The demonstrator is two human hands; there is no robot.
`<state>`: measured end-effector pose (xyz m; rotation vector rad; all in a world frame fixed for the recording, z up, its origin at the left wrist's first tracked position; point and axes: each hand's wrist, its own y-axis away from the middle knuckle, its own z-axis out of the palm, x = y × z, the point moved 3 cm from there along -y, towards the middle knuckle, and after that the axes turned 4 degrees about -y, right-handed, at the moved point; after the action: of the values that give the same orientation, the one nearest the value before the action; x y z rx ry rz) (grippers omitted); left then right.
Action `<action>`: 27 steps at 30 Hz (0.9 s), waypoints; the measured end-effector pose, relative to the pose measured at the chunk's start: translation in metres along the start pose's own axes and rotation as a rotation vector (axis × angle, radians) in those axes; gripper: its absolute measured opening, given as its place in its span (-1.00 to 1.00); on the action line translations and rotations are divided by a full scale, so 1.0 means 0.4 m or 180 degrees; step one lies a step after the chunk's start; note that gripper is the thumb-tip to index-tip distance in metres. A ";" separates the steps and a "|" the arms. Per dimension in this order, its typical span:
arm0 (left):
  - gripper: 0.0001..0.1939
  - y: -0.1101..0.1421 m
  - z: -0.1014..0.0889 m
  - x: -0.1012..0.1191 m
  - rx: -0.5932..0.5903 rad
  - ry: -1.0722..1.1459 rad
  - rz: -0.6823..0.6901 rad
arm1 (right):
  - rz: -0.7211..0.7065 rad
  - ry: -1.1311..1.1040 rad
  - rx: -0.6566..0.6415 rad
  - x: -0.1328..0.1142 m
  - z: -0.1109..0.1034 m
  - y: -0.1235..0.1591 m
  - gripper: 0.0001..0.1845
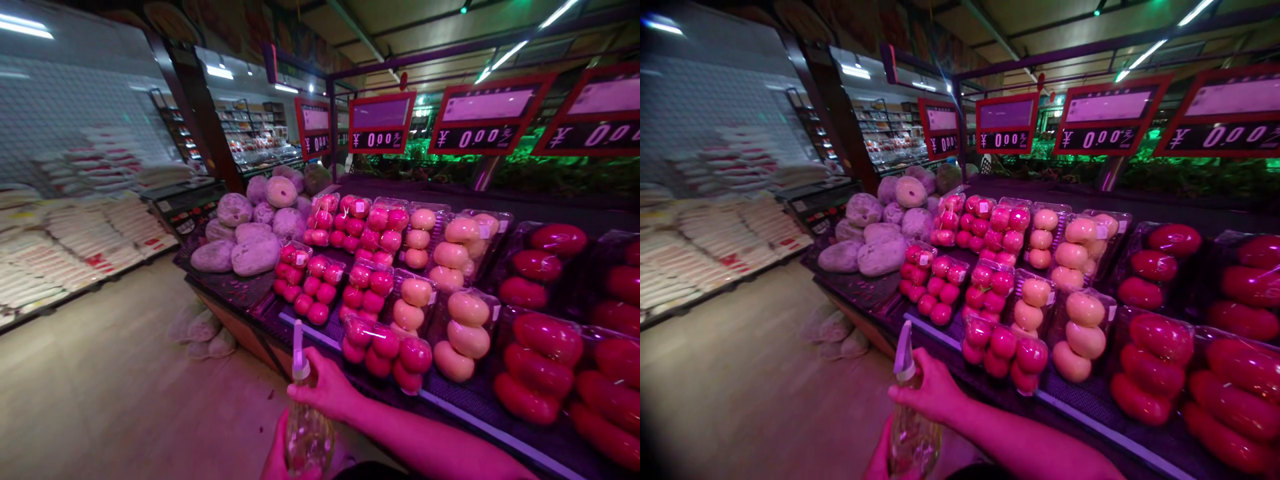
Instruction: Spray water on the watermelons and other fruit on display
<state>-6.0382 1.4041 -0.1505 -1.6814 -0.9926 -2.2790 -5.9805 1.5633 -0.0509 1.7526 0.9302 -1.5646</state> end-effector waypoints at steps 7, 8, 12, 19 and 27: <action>0.13 -0.086 -0.032 0.154 0.0170 -0.0694 0.0972 | -0.0519 0.0054 -0.0173 -0.097 -0.019 -0.133 -0.41; 0.13 -0.102 -0.024 0.178 0.0028 -0.0828 0.0993 | -0.0576 0.0037 -0.0095 -0.109 -0.035 -0.146 -0.42; 0.08 -0.148 0.056 0.277 -0.0568 -0.1050 0.1136 | -0.0740 -0.0082 0.0384 -0.141 -0.124 -0.161 -0.47; 0.12 -0.173 0.271 0.346 -0.1522 -0.1044 0.1113 | -0.0804 -0.0230 0.1454 -0.129 -0.305 -0.054 -0.41; 0.14 -0.169 0.467 0.231 -0.2451 -0.1346 0.0967 | -0.0705 -0.0400 0.2653 -0.062 -0.439 0.191 -0.47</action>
<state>-5.9544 1.5885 -0.0670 -2.4486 0.1815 -2.2702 -5.8194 1.6602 -0.0064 2.0815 0.4254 -2.4073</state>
